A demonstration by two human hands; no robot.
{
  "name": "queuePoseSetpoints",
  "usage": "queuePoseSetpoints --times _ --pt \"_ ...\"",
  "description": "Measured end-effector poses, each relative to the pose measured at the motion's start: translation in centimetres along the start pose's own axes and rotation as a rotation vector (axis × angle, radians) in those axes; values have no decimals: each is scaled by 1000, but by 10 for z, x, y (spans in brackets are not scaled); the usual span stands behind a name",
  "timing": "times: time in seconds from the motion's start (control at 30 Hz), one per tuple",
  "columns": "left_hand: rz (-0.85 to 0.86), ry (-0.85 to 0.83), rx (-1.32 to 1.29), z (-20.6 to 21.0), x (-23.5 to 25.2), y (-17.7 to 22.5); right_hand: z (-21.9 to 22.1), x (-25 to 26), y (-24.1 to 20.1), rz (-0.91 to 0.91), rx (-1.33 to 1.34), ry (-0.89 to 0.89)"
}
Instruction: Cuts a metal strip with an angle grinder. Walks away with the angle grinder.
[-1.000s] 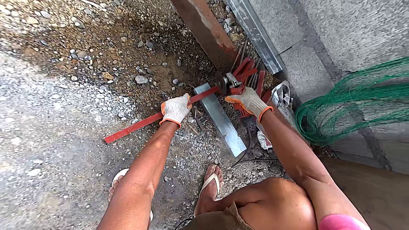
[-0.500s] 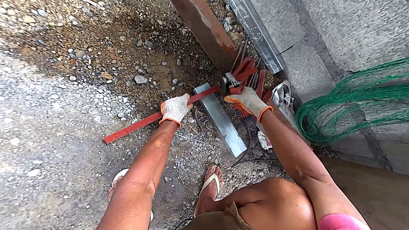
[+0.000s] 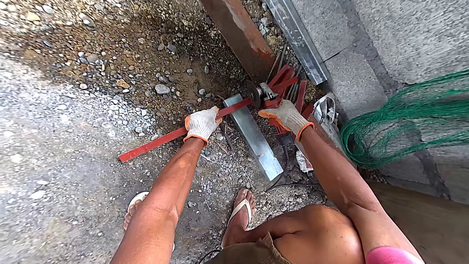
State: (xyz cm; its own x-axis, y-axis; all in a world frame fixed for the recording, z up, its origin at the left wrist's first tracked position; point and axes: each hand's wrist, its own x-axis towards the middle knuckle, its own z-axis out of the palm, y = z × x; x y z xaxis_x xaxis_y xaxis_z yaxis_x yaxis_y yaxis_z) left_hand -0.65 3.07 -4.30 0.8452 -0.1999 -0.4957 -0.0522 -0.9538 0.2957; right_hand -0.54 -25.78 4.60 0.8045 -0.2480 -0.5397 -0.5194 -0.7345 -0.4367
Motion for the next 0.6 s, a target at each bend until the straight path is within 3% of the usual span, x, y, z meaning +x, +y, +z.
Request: queuePoseSetpoints --times 0.6 --pt "32 33 -37 6 4 -1 -2 -9 -1 -8 62 25"
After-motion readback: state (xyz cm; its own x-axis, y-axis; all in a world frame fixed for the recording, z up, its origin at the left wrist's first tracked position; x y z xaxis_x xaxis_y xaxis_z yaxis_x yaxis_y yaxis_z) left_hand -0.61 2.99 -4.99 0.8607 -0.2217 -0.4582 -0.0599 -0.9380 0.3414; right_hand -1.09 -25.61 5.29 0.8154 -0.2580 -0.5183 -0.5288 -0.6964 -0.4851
